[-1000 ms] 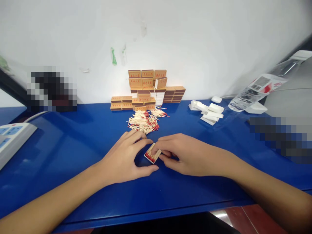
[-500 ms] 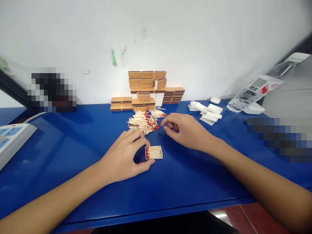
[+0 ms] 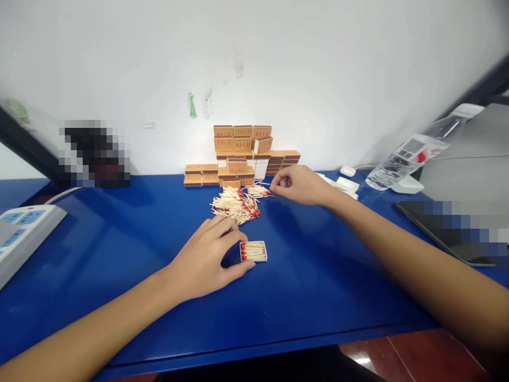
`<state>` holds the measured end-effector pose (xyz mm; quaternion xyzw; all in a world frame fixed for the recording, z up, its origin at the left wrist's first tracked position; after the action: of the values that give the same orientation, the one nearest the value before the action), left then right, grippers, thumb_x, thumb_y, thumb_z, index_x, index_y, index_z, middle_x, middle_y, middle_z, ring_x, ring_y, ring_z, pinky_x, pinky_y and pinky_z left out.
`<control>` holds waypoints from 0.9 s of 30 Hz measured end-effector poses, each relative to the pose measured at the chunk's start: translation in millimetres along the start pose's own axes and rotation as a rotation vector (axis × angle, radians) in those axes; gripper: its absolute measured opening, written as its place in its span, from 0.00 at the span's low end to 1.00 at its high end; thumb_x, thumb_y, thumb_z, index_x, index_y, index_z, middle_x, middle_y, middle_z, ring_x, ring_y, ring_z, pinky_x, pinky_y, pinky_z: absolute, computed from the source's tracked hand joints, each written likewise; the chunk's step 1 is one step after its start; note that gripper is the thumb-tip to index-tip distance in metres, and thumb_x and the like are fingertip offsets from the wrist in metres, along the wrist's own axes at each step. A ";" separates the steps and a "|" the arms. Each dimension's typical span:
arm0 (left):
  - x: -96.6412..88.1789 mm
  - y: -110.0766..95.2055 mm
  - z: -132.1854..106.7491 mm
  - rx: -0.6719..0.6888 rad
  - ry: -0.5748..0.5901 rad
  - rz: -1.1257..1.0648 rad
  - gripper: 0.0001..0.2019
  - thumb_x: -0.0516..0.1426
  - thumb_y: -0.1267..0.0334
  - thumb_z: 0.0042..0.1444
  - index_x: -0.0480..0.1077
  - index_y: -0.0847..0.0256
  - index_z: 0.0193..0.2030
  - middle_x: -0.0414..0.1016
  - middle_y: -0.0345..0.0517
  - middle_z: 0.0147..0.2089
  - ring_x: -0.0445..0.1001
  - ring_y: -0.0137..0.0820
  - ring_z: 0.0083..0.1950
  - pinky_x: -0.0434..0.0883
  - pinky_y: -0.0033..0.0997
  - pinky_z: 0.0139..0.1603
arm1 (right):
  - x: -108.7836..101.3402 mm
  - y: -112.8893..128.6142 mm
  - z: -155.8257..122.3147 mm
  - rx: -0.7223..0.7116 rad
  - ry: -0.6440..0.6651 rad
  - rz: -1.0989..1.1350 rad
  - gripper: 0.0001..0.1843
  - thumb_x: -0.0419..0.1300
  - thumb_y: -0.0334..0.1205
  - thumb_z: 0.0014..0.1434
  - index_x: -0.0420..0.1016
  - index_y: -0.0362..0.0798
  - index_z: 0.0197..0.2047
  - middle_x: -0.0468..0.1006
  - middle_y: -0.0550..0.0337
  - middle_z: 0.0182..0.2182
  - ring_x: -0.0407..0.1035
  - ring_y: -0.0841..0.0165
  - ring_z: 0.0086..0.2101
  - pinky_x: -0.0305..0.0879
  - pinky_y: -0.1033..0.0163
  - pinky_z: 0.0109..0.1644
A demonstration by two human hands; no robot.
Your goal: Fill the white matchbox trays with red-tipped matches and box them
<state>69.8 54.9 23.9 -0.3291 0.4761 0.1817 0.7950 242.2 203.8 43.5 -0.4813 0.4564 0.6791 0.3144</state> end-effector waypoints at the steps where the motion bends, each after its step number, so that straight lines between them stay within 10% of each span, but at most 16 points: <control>1: 0.0 0.0 0.0 0.000 0.001 0.003 0.14 0.65 0.52 0.65 0.76 0.58 0.50 0.75 0.47 0.48 0.73 0.42 0.50 0.69 0.46 0.52 | 3.3 4.6 6.9 0.003 0.034 -0.037 0.09 0.62 0.38 0.61 0.85 0.46 0.38 0.83 0.56 0.32 0.73 0.67 0.32 0.63 0.62 0.36; 10: 0.8 2.9 0.2 -0.022 0.004 0.016 0.17 0.66 0.48 0.63 0.76 0.58 0.48 0.76 0.47 0.48 0.74 0.43 0.51 0.69 0.47 0.53 | 28.0 11.4 47.3 0.092 0.220 -0.174 0.07 0.70 0.39 0.55 0.82 0.43 0.32 0.82 0.51 0.29 0.73 0.64 0.30 0.62 0.60 0.32; 27: 3.3 0.5 0.0 -0.043 0.043 0.014 0.23 0.68 0.40 0.55 0.71 0.58 0.36 0.74 0.43 0.38 0.73 0.40 0.43 0.67 0.43 0.46 | 11.5 1.0 23.1 0.137 0.196 -0.121 0.16 0.62 0.40 0.63 0.71 0.46 0.23 0.68 0.62 0.20 0.60 0.71 0.24 0.53 0.62 0.29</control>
<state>71.1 55.2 20.8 -0.3465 0.4915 0.1903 0.7760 229.0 224.5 35.8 -0.5494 0.5005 0.5756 0.3410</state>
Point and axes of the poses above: each hand's wrist, its own z-axis towards the middle knuckle, its own x-axis out of the palm, y = z × x, the point moved 10 cm from there along z, towards the middle knuckle
